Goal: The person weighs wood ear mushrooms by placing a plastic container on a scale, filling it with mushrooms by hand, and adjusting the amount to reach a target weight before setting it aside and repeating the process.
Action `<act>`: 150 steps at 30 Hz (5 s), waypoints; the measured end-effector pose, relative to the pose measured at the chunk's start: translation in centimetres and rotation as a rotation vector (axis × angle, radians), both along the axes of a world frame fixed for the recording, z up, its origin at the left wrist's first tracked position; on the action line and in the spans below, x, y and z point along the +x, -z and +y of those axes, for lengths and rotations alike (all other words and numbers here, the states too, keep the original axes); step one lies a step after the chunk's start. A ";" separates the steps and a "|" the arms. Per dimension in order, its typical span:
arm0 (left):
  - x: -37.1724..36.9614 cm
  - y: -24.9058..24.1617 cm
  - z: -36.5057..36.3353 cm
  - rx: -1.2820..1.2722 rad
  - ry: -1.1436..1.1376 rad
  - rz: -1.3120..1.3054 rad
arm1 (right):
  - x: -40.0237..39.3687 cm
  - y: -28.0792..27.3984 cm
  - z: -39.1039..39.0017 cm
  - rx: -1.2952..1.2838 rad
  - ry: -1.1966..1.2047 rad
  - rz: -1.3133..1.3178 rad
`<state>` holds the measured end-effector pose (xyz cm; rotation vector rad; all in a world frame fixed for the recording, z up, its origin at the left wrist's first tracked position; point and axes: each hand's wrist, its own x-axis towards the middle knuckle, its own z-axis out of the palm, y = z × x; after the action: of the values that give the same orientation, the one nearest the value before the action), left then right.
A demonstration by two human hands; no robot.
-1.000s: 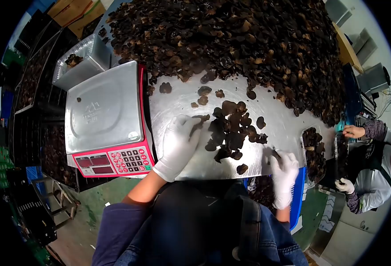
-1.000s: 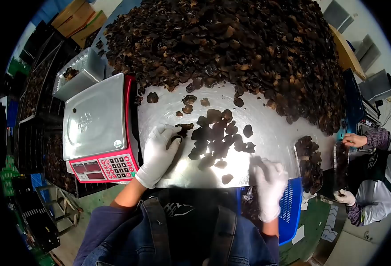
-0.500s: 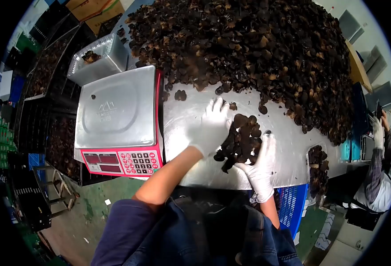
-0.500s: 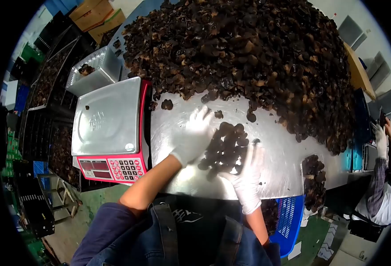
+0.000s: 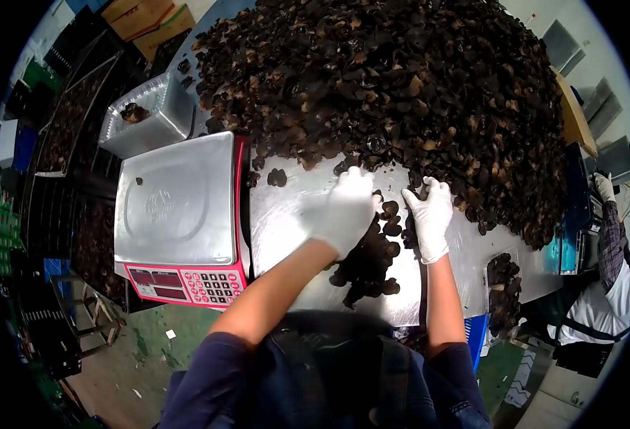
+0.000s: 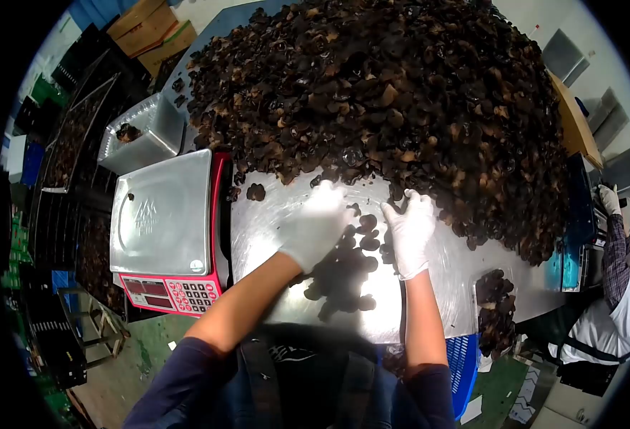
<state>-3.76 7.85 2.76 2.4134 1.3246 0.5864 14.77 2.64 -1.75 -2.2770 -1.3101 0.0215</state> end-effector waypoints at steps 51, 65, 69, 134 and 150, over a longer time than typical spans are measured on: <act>-6.6 -2.0 -1.9 -0.202 0.374 0.215 | -6.8 -0.5 3.7 -0.131 -0.953 -0.166; -5.6 -1.4 -0.4 -0.307 0.251 -0.048 | -2.2 -3.8 -30.5 -0.782 0.426 -0.032; -0.7 2.0 2.4 0.085 0.093 -0.045 | -4.5 -4.5 -26.0 -0.245 0.197 -0.190; 2.2 0.5 5.8 0.053 0.036 -0.075 | 3.0 -4.0 1.0 0.012 -0.017 -0.120; -0.2 0.7 2.3 0.009 0.220 -0.143 | 0.6 -4.5 -10.7 0.244 -0.003 0.942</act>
<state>-3.91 10.14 2.05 2.4308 0.9851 0.6889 15.41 -8.03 2.79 -1.6795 -0.7445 0.7842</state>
